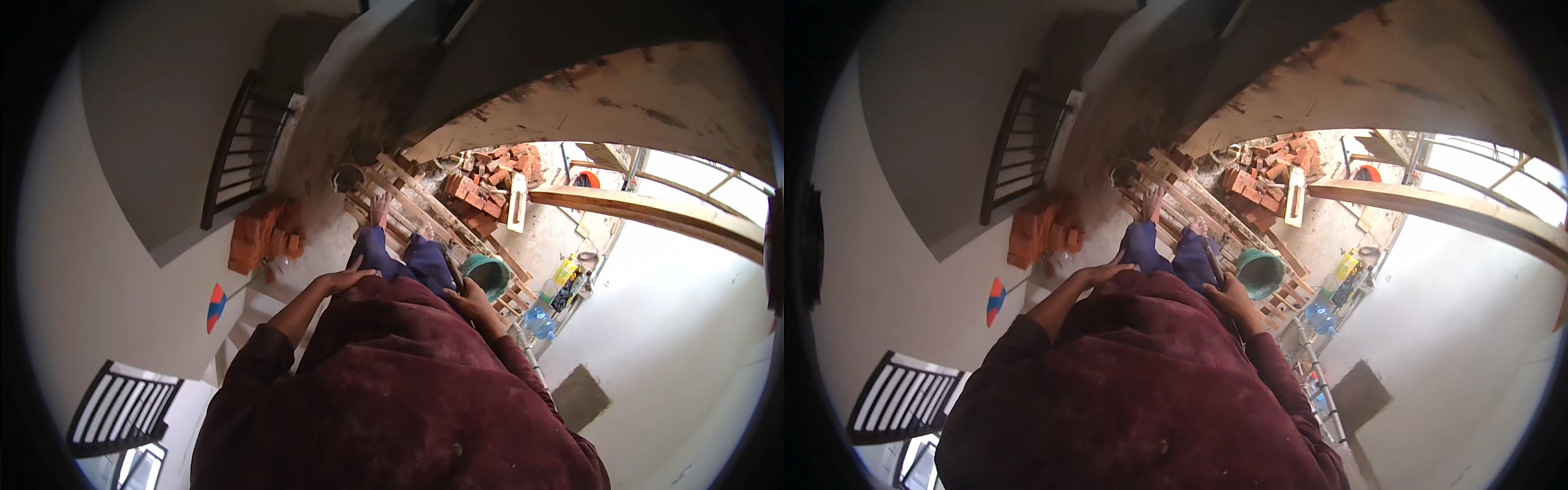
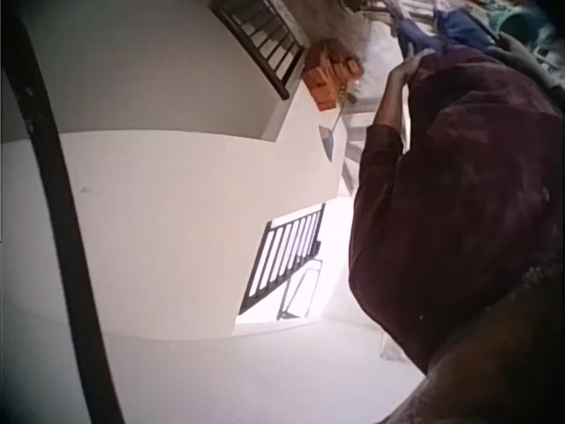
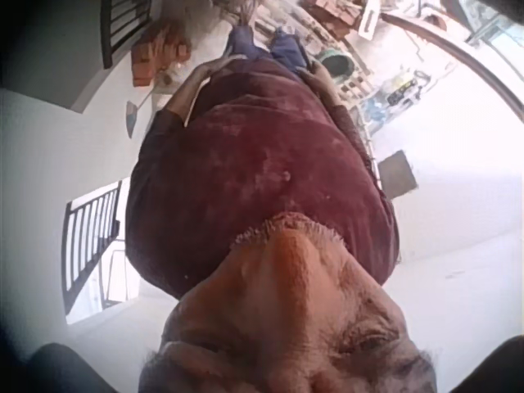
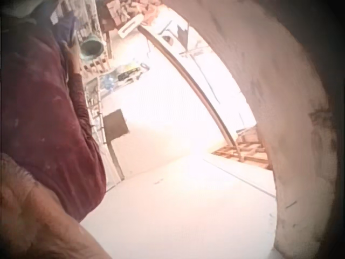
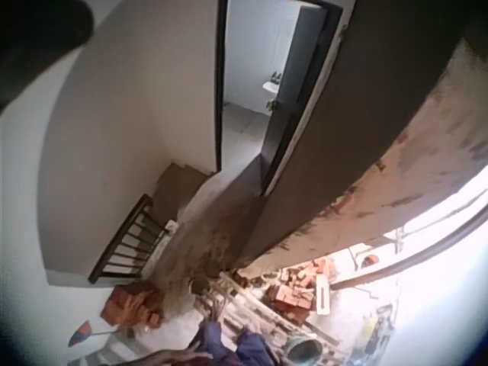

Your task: The person secures wooden formwork to a plastered wall section using a hammer and nails, and later uses pliers to adjust protruding nails.

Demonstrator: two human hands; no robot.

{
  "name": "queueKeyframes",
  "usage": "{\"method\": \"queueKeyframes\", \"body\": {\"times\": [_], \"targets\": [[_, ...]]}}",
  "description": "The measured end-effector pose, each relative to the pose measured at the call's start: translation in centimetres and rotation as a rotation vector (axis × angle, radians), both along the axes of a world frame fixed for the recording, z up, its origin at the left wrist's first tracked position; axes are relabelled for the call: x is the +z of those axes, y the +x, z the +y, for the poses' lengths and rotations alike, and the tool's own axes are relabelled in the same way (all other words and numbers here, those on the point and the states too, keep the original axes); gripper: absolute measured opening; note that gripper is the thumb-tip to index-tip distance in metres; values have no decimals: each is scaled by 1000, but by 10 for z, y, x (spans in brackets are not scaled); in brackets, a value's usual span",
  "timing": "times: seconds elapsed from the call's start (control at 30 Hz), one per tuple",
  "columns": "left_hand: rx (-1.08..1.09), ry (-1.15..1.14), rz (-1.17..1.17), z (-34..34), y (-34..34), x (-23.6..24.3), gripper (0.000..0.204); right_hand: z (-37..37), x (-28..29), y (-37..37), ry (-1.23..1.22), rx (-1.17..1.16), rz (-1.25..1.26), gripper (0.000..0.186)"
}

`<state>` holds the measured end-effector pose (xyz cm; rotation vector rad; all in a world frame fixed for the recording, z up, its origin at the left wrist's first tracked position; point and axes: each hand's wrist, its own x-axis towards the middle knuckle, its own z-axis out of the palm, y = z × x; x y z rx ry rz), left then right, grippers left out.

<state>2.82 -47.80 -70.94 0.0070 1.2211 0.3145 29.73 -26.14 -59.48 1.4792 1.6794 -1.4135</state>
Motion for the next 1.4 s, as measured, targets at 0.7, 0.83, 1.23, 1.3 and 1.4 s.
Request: {"method": "queueKeyframes", "body": {"times": [0.7,0.83,1.23,1.3,1.4], "targets": [[-344,587,529,20,146,33,14,5,-23,104,-485,90,196,34],[-146,720,712,15,162,73,17,7,-10,97,-625,68,258,28],[259,435,635,8,121,-152,21,11,-163,76,-394,121,52,30],[269,287,761,-4,102,-221,22,29,-248,73,-79,483,188,28],[409,107,755,-21,64,-303,23,54,-338,39,108,677,92,27]]}}
